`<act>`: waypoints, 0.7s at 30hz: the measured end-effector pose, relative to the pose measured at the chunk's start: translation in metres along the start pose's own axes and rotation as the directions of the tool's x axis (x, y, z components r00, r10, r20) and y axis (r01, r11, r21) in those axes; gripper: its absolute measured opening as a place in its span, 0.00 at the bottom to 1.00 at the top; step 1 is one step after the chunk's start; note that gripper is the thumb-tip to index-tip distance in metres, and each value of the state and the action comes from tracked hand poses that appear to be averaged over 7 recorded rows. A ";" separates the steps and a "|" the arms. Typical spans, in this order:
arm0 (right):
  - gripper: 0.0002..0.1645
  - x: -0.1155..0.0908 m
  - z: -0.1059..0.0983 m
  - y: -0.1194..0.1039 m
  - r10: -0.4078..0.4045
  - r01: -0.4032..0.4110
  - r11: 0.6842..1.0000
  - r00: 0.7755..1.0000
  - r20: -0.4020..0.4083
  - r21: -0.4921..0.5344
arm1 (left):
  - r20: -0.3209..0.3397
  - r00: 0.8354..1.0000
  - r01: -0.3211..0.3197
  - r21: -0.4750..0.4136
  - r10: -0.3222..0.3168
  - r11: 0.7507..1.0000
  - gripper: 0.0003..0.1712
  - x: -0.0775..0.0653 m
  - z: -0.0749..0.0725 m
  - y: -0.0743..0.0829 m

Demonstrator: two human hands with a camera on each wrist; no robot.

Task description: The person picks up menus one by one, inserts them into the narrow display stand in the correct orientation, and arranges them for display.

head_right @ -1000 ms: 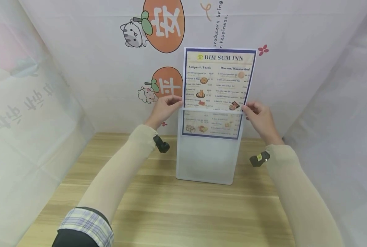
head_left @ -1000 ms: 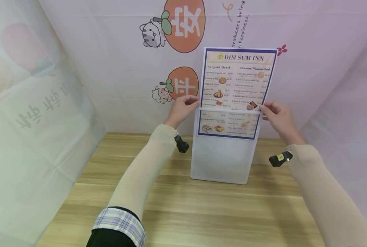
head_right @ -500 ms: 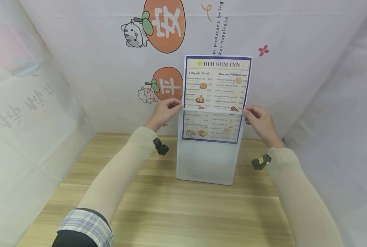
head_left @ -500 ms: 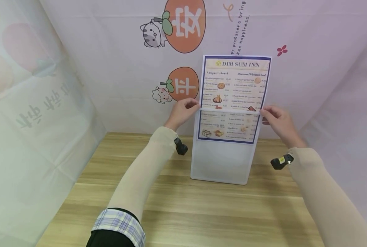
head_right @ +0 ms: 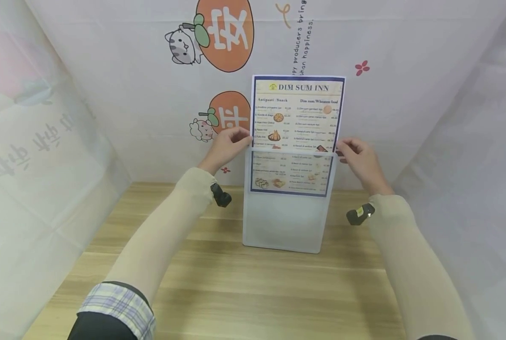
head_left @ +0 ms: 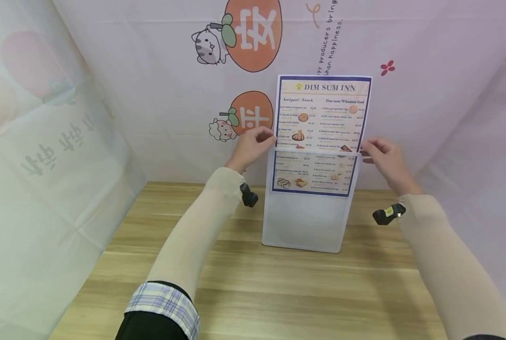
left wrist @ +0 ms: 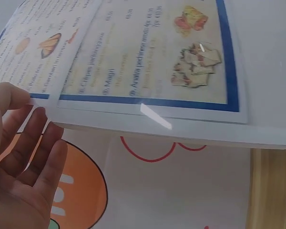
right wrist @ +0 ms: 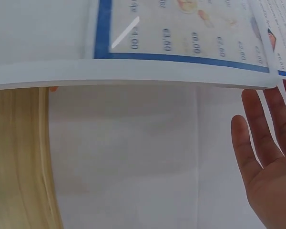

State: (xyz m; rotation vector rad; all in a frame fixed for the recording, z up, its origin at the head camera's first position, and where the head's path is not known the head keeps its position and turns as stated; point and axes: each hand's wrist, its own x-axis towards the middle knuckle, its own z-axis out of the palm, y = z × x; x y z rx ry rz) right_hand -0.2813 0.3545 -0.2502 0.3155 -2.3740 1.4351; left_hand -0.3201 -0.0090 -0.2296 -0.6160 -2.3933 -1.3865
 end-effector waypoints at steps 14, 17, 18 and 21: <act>0.24 0.010 -0.005 -0.015 -0.012 0.012 1.000 1.000 -0.015 0.015 | -0.022 0.999 -0.025 -0.015 0.025 1.000 0.14 0.007 -0.006 0.009; 0.24 0.009 -0.006 -0.015 -0.018 0.019 1.000 1.000 -0.013 0.015 | -0.021 1.000 -0.017 -0.018 0.017 1.000 0.14 0.006 -0.005 0.009; 0.24 0.009 -0.006 -0.014 -0.023 0.023 1.000 1.000 -0.010 0.014 | -0.021 1.000 -0.014 -0.016 0.013 1.000 0.13 0.005 -0.005 0.008; 0.24 0.007 -0.005 -0.012 -0.030 0.030 0.999 1.000 -0.001 0.014 | -0.018 1.000 -0.002 -0.010 0.002 1.000 0.12 0.003 -0.004 0.006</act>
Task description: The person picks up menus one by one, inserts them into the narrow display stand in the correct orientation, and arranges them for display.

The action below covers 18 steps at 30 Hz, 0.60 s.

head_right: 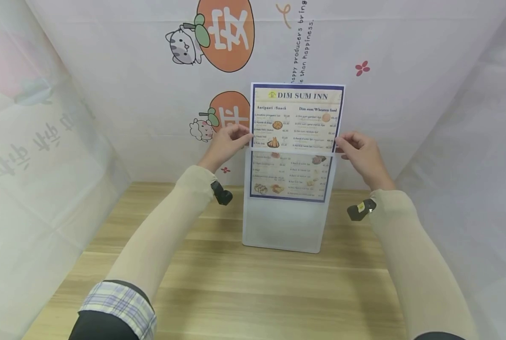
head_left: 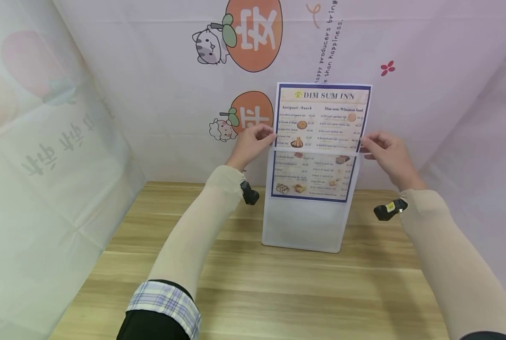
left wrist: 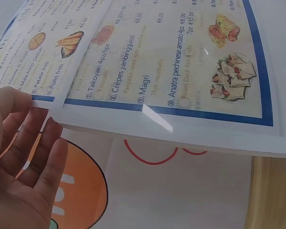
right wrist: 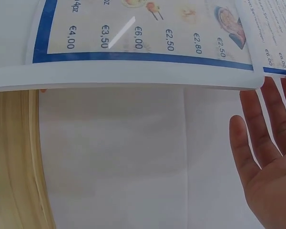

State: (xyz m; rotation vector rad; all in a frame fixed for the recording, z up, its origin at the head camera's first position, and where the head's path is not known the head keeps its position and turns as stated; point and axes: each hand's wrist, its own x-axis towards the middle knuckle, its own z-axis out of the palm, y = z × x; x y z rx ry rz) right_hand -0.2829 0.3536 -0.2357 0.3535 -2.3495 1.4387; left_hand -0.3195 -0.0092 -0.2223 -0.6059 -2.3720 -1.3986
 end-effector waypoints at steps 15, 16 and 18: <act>0.26 -0.010 0.004 0.012 -0.004 0.005 1.000 0.998 0.056 -0.016 | 0.034 0.999 0.016 -0.032 -0.015 0.999 0.10 -0.009 0.004 -0.015; 0.26 -0.011 0.004 0.013 -0.005 0.006 1.000 0.998 0.058 -0.019 | 0.037 0.999 0.015 -0.035 -0.014 0.999 0.10 -0.010 0.005 -0.016; 0.27 -0.012 0.004 0.014 0.001 0.001 1.000 0.998 0.062 -0.026 | 0.041 0.999 0.010 -0.040 -0.008 0.999 0.10 -0.010 0.005 -0.018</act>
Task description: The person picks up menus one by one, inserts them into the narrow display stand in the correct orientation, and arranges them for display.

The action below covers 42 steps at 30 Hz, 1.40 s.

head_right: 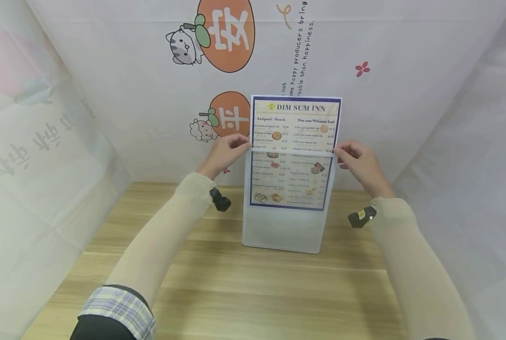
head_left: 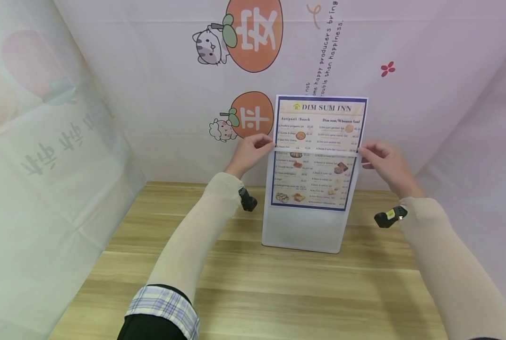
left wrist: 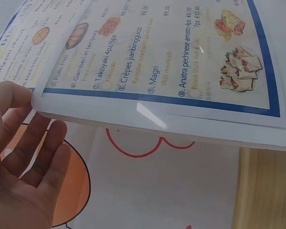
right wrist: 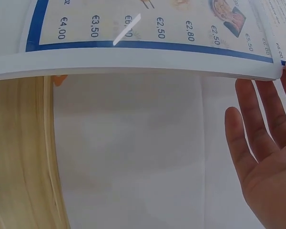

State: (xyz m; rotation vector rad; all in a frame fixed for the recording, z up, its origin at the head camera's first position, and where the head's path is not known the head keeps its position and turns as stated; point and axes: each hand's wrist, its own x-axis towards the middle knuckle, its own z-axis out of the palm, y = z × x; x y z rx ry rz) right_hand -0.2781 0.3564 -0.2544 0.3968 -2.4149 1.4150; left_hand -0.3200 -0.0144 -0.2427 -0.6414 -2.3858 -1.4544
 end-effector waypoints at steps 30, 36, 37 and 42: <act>0.26 0.014 -0.009 -0.014 0.008 -0.008 1.000 1.000 0.001 0.029 | -0.036 0.999 0.004 0.048 -0.003 0.999 0.14 0.009 -0.006 0.013; 0.24 0.017 -0.014 -0.021 0.012 -0.012 0.999 1.000 -0.002 0.042 | -0.073 0.997 0.006 0.037 -0.003 0.999 0.14 0.014 -0.007 0.017; 0.24 0.017 -0.014 -0.022 0.013 -0.013 0.999 1.000 -0.003 0.042 | -0.075 0.997 0.001 0.038 0.002 0.999 0.14 0.015 -0.007 0.017; 0.25 0.018 -0.016 -0.025 0.022 -0.022 0.999 1.000 -0.010 0.029 | -0.088 0.996 -0.010 0.019 0.012 1.000 0.14 0.017 -0.005 0.018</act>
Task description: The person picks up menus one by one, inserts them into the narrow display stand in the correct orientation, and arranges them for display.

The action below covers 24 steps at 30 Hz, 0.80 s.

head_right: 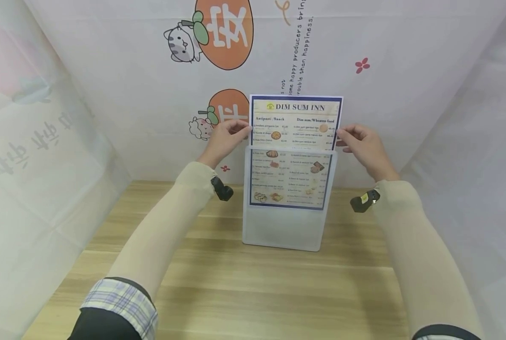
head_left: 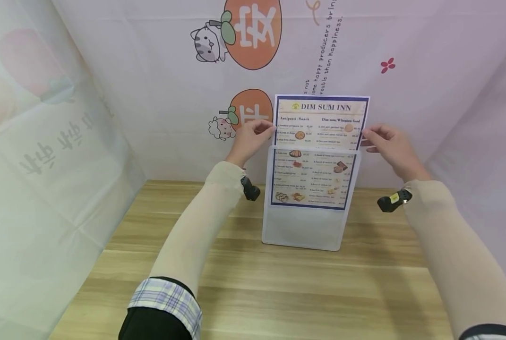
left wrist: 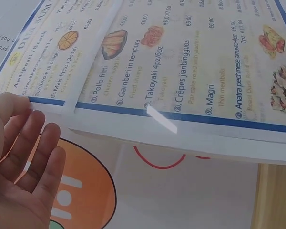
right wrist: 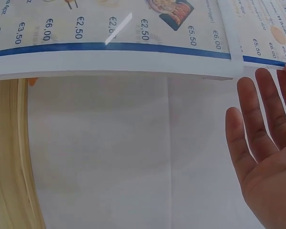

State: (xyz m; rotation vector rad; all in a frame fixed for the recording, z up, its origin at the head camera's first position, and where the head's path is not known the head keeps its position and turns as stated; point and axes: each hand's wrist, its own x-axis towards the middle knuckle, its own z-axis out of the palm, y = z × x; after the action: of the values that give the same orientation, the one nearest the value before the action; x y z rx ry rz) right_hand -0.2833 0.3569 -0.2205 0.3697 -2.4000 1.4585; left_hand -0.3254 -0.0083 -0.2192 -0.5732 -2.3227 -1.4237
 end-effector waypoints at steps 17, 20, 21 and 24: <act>0.26 -0.006 0.000 0.004 0.010 -0.010 0.999 1.000 0.017 -0.037 | -0.002 1.000 0.006 0.013 -0.006 1.000 0.14 -0.003 0.003 -0.003; 0.26 -0.008 0.001 0.007 0.003 -0.003 0.999 1.000 0.016 -0.041 | 0.004 1.000 0.019 0.011 -0.019 1.000 0.14 -0.004 0.004 -0.005; 0.26 -0.008 0.002 0.008 0.000 0.001 0.999 1.000 0.016 -0.043 | 0.005 1.000 0.024 0.007 -0.024 1.000 0.13 -0.004 0.004 -0.005; 0.26 -0.009 0.003 0.011 -0.011 0.011 0.999 1.000 0.011 -0.051 | 0.009 0.999 0.039 -0.012 -0.039 0.999 0.13 -0.005 0.005 -0.007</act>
State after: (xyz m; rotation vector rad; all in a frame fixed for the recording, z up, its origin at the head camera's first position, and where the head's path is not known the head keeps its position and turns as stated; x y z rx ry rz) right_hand -0.2791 0.3602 -0.2342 0.3791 -2.4342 1.3915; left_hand -0.3255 -0.0075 -0.2294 -0.5421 -2.3461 -1.4559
